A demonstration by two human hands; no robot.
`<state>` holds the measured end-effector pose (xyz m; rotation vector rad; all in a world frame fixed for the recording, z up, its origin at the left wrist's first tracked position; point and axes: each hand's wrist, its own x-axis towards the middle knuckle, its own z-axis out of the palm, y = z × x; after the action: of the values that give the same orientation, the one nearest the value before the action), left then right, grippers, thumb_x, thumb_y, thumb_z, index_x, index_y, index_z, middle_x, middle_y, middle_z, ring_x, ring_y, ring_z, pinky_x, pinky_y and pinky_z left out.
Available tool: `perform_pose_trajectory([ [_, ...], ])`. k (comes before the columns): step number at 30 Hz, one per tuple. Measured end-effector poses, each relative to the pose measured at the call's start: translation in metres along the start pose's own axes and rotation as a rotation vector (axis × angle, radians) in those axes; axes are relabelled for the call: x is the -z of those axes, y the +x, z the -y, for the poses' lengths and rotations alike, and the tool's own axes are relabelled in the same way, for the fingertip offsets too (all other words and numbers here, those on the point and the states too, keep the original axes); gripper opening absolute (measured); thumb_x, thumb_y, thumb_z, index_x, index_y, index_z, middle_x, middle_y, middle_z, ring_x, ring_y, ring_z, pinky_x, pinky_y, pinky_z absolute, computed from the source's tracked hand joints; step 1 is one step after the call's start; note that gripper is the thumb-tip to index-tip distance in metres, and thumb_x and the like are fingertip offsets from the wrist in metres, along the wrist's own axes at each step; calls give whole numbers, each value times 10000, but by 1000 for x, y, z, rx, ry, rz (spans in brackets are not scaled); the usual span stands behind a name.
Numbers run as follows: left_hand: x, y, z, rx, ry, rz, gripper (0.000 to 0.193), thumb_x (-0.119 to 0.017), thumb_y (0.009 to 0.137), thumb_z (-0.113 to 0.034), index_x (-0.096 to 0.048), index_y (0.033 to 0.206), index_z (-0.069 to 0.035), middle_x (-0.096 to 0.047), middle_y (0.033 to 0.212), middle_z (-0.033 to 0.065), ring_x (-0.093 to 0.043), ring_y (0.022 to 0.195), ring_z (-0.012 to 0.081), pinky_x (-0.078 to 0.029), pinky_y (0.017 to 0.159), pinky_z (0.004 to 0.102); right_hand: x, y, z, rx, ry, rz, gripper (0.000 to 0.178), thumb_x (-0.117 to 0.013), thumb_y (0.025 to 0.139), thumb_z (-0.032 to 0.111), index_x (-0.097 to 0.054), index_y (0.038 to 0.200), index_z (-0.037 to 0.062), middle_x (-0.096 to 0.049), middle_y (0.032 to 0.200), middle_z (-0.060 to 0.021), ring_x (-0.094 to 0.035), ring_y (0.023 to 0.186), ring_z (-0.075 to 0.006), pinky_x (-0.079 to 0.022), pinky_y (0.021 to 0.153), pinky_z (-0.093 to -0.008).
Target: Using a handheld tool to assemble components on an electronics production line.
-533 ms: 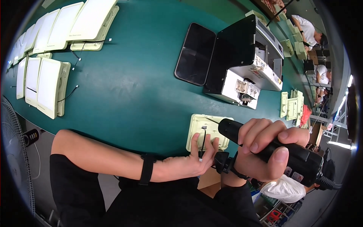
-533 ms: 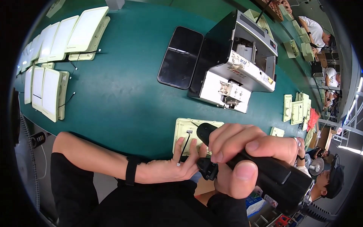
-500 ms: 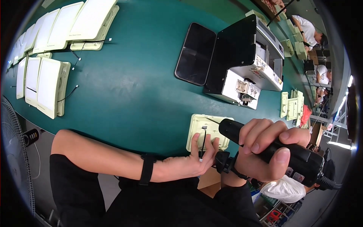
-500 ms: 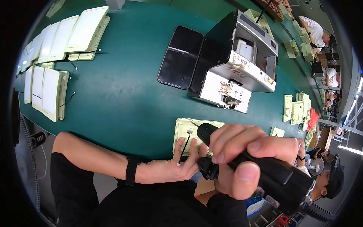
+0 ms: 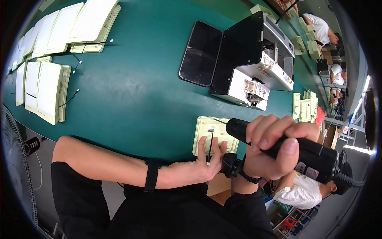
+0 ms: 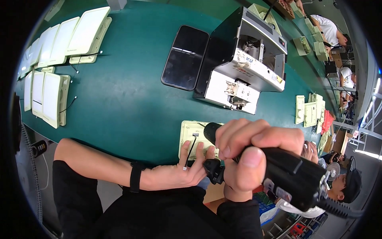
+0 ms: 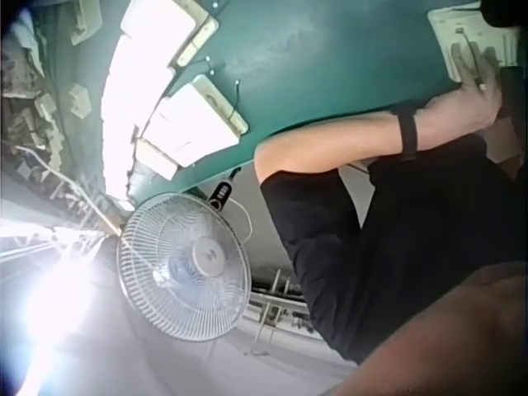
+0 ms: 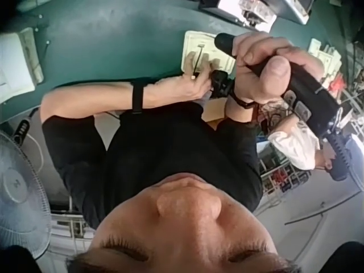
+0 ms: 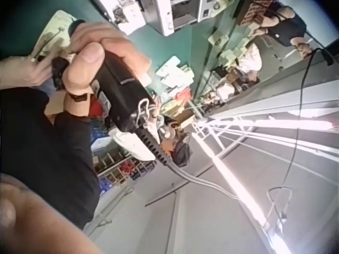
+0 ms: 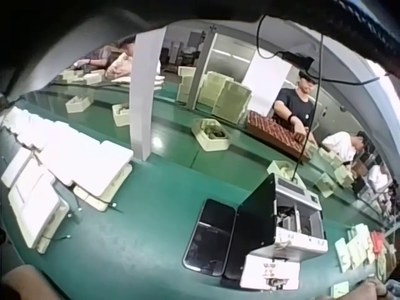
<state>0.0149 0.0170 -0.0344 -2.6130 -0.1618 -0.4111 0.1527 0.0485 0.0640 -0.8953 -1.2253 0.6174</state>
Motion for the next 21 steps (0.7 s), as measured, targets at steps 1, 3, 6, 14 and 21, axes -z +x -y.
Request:
perform_pose_trajectory([
  [1,2,0,-1,3,-11,4,455,-525,926,-320,-642,1177,41,-663,1251,250,-676,1084,361,-654,761,480,0,0,1,3,-2,0,219,-549,977,229,-421,1029,59,-454,622,-72,-398,440,-160,-387,426,-330],
  [3,7,-2,-3,9,-31,13,438,-524,929,-318,-643,1160,36,-663,1253,257,-675,1091,369,-649,770,486,-1,-1,4,-18,-21,18,224,-558,981,231,-417,1021,61,-455,627,-71,-398,440,-160,-392,433,-332],
  [6,14,-3,-5,4,-91,29,428,-521,933,-316,-641,1159,28,-653,1276,259,-670,1104,377,-641,791,501,-2,-3,8,-21,-27,29,225,-564,984,234,-421,1020,63,-457,632,-70,-400,442,-162,-397,440,-331],
  [14,32,-12,-9,79,-48,76,446,-508,936,-332,-636,1223,-16,-603,1349,220,-633,1176,380,-613,823,556,6,11,47,74,15,41,169,-555,985,214,-473,1024,71,-482,649,-59,-417,457,-162,-404,470,-330],
  [21,40,-6,-13,102,-1,87,432,-521,920,-390,-656,1197,-87,-593,1374,159,-621,1200,336,-575,829,575,14,54,61,197,-108,-181,139,-558,980,202,-499,1001,79,-481,649,-52,-419,467,-151,-392,466,-335],
])
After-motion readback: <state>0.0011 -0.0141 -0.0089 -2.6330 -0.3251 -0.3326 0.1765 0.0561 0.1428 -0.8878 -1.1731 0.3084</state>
